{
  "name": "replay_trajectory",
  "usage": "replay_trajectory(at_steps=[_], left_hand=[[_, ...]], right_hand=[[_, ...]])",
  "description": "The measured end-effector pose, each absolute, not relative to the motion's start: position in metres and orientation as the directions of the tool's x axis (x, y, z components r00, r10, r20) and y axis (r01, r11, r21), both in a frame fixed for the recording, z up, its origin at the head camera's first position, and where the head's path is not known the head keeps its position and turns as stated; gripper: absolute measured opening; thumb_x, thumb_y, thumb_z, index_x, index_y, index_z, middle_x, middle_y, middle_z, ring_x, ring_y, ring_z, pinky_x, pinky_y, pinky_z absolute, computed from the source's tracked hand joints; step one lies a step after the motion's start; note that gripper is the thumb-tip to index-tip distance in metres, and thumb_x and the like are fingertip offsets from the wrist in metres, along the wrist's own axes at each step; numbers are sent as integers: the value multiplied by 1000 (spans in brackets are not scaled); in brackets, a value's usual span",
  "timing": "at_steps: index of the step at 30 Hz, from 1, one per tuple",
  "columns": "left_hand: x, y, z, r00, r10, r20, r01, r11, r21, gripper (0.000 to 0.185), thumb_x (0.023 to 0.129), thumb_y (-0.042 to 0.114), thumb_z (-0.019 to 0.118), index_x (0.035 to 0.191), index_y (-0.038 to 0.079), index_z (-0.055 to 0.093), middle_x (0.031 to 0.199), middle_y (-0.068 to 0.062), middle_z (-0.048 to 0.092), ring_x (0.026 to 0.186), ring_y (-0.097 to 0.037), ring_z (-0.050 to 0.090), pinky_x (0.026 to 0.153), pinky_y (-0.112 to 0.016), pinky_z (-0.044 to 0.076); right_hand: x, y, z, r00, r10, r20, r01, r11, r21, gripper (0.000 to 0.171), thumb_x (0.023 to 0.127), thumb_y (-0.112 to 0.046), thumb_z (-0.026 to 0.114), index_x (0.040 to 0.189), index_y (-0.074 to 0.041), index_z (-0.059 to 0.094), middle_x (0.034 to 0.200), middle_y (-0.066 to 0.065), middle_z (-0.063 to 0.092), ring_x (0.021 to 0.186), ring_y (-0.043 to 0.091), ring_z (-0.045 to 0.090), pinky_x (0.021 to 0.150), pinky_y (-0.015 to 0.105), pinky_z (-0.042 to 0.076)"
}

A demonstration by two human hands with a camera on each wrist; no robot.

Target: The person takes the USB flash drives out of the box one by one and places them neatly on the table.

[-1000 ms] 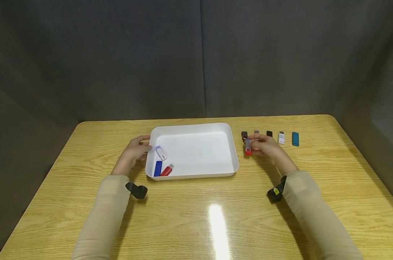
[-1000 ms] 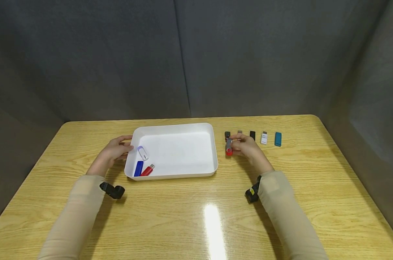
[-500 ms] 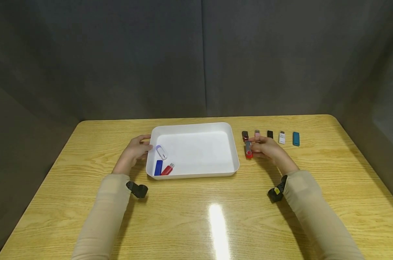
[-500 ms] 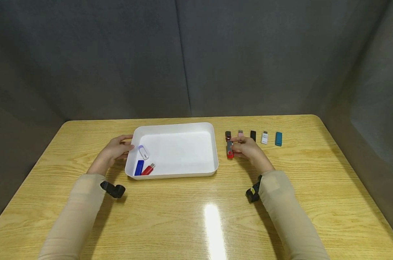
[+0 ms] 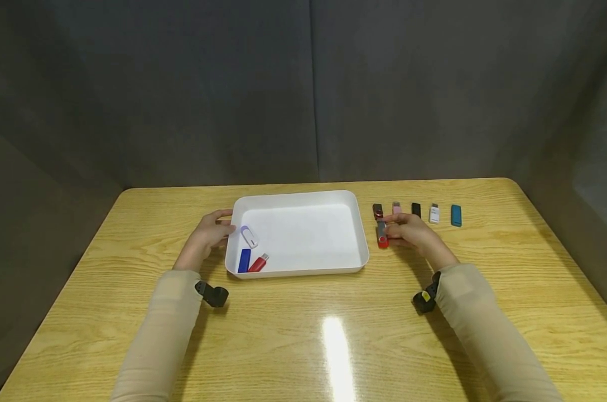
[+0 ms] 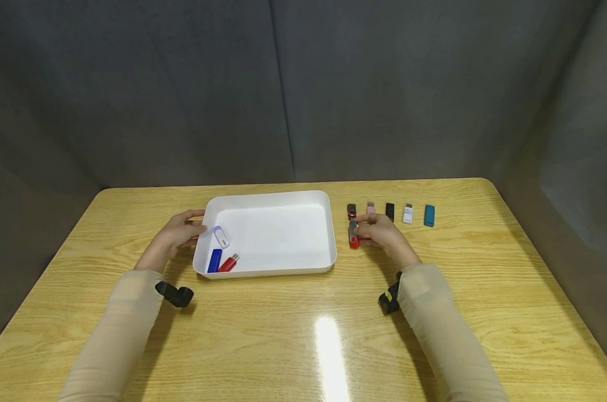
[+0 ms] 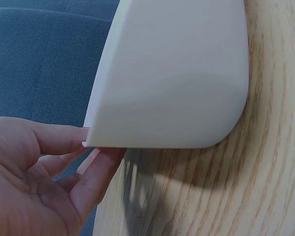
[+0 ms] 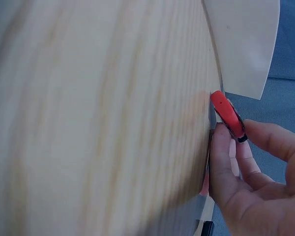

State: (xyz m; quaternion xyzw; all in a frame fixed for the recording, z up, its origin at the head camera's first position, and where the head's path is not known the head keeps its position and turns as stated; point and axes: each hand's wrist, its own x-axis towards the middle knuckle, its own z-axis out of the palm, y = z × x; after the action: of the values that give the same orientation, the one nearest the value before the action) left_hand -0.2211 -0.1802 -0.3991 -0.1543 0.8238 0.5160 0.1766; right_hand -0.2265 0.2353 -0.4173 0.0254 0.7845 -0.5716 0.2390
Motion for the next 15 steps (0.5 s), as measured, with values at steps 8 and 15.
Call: replay_trajectory(at_steps=[8,15], left_hand=[[-221,-181,-399,-891,-67,-449,-433,425,795,55,99,6,44,150,7,26,146,-24,41,129,-37,49,106,-45,45],[-221,-181,-399,-894,-57,-445,-424,426,799,54,99,6,43,150,6,25,146,-24,41,129,-37,49,106,-45,45]], right_hand=[[-227,231,-418,-896,-213,-389,289,385,-877,46,95,-4,48,136,14,37,108,10,54,78,-1,59,77,18,56],[-226,229,-417,-902,-191,-388,282,421,-862,46,96,-6,50,136,14,38,108,10,53,78,1,60,79,22,57]])
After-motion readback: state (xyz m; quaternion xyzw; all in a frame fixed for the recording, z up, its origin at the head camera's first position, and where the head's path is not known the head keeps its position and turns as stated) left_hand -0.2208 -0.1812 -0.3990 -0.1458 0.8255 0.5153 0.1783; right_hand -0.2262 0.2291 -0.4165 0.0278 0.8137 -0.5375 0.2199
